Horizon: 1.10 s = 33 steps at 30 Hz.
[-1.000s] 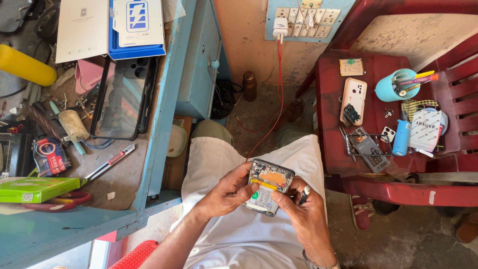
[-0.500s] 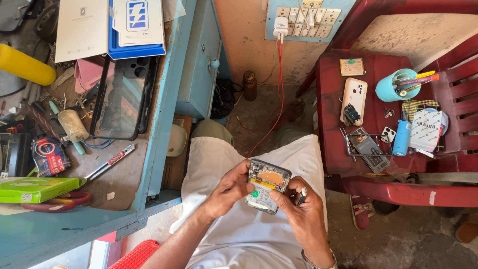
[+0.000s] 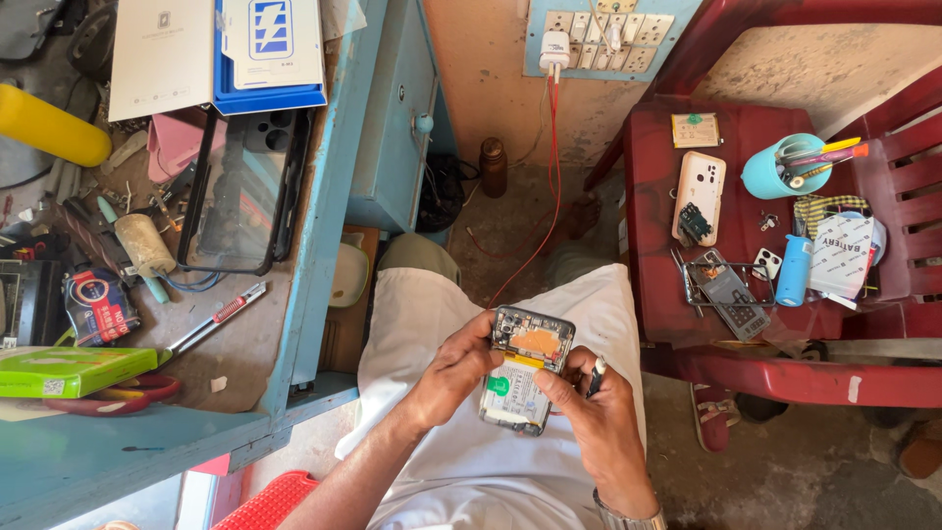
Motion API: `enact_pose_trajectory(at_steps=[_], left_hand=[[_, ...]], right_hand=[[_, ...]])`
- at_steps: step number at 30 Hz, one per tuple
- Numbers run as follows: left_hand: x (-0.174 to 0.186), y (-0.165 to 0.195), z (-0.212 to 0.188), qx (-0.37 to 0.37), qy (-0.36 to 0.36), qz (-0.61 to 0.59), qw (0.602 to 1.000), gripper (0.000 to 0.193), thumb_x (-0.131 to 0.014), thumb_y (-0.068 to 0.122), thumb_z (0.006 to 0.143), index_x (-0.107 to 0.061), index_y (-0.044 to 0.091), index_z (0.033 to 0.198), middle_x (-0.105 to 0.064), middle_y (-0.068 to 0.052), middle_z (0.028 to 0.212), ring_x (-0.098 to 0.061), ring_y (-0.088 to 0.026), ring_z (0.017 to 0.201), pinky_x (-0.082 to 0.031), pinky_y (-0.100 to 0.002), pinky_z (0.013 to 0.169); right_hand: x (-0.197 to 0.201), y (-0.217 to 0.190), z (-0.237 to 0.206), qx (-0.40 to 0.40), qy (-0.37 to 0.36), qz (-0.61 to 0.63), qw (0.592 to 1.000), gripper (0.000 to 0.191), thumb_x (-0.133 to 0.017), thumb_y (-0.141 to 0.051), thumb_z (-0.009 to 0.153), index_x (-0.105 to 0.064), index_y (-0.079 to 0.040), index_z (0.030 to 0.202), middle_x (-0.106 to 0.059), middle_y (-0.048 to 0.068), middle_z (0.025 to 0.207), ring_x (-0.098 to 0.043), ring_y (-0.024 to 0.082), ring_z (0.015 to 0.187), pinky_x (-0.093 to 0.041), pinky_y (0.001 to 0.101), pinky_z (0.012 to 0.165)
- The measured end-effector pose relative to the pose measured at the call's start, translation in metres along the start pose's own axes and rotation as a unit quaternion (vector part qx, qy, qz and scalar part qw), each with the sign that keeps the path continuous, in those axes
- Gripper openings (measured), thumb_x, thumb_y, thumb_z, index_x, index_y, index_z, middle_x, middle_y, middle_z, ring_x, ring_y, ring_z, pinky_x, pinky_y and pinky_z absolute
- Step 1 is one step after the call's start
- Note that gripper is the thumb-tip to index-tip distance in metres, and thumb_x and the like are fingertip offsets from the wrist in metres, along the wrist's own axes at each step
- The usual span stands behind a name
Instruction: The person replaces the battery in a disassembled smartphone. They open a new battery package, remove the battery, and install it into the phone's chassis. They then connect the battery ribbon cable to the motherboard and test the device by plugging in a charger and pressing the power button.
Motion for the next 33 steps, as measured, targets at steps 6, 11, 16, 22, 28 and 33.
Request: enact_pose_trajectory(at_steps=[6,11,16,22,28,33], left_hand=[[-0.007,0.007,0.002,-0.017,-0.018,-0.005,1.000,0.039,-0.051,0.001,0.099,-0.048,0.001,0.138,-0.062,-0.006,0.125,-0.058,-0.012,0.118,-0.048,-0.031,0.102],[-0.006,0.003,0.004,-0.026,-0.020,0.020,0.999,0.034,-0.051,0.010,0.106,-0.049,-0.001,0.139,-0.063,-0.007,0.123,-0.059,-0.011,0.113,-0.051,-0.030,0.098],[-0.003,-0.002,0.003,-0.025,-0.017,0.014,0.999,0.032,-0.050,0.009,0.106,-0.050,0.000,0.137,-0.063,-0.006,0.122,-0.059,-0.010,0.112,-0.050,-0.029,0.098],[-0.002,-0.005,0.005,-0.028,-0.015,0.005,0.999,0.027,-0.051,0.007,0.107,-0.051,-0.001,0.133,-0.063,-0.006,0.121,-0.058,-0.011,0.112,-0.051,-0.030,0.098],[-0.005,-0.005,0.006,-0.051,-0.001,-0.031,0.998,0.028,-0.052,0.003,0.103,-0.053,0.000,0.130,-0.065,-0.007,0.119,-0.061,-0.011,0.108,-0.052,-0.030,0.096],[-0.012,-0.012,0.007,-0.062,0.049,-0.028,0.996,0.027,-0.049,-0.001,0.102,-0.056,-0.003,0.128,-0.068,-0.006,0.113,-0.063,-0.008,0.099,-0.053,-0.026,0.088]], right_hand=[[0.005,0.005,0.004,-0.019,-0.002,0.016,1.000,0.019,-0.078,-0.017,0.087,-0.069,-0.001,0.094,-0.072,0.004,0.082,-0.065,0.009,0.072,-0.056,0.0286,0.063],[0.006,0.007,0.004,-0.034,0.009,0.013,0.999,0.019,-0.077,-0.018,0.085,-0.071,-0.003,0.095,-0.073,0.004,0.081,-0.066,0.009,0.072,-0.057,0.0290,0.062],[0.006,0.005,0.004,-0.020,-0.001,0.011,1.000,0.019,-0.078,-0.018,0.087,-0.069,-0.002,0.093,-0.072,0.004,0.081,-0.065,0.009,0.072,-0.056,0.0288,0.063],[0.005,0.005,0.004,-0.016,-0.004,0.015,1.000,0.019,-0.078,-0.017,0.086,-0.068,-0.002,0.092,-0.071,0.004,0.080,-0.064,0.008,0.071,-0.056,0.0285,0.063],[0.004,0.008,0.004,0.003,0.000,0.016,1.000,0.016,-0.078,-0.014,0.088,-0.068,-0.001,0.089,-0.067,0.002,0.075,-0.060,0.007,0.066,-0.054,0.0269,0.060],[0.001,0.008,0.004,0.029,0.010,0.006,1.000,0.016,-0.079,-0.011,0.088,-0.066,0.000,0.088,-0.064,0.001,0.073,-0.056,0.005,0.064,-0.050,0.0242,0.058]])
Point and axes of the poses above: each hand's wrist, its own z-axis towards the middle knuckle, its own x-axis out of the back of the hand, y = z × x, the point moved 2 cm from there along z, towards the middle knuckle
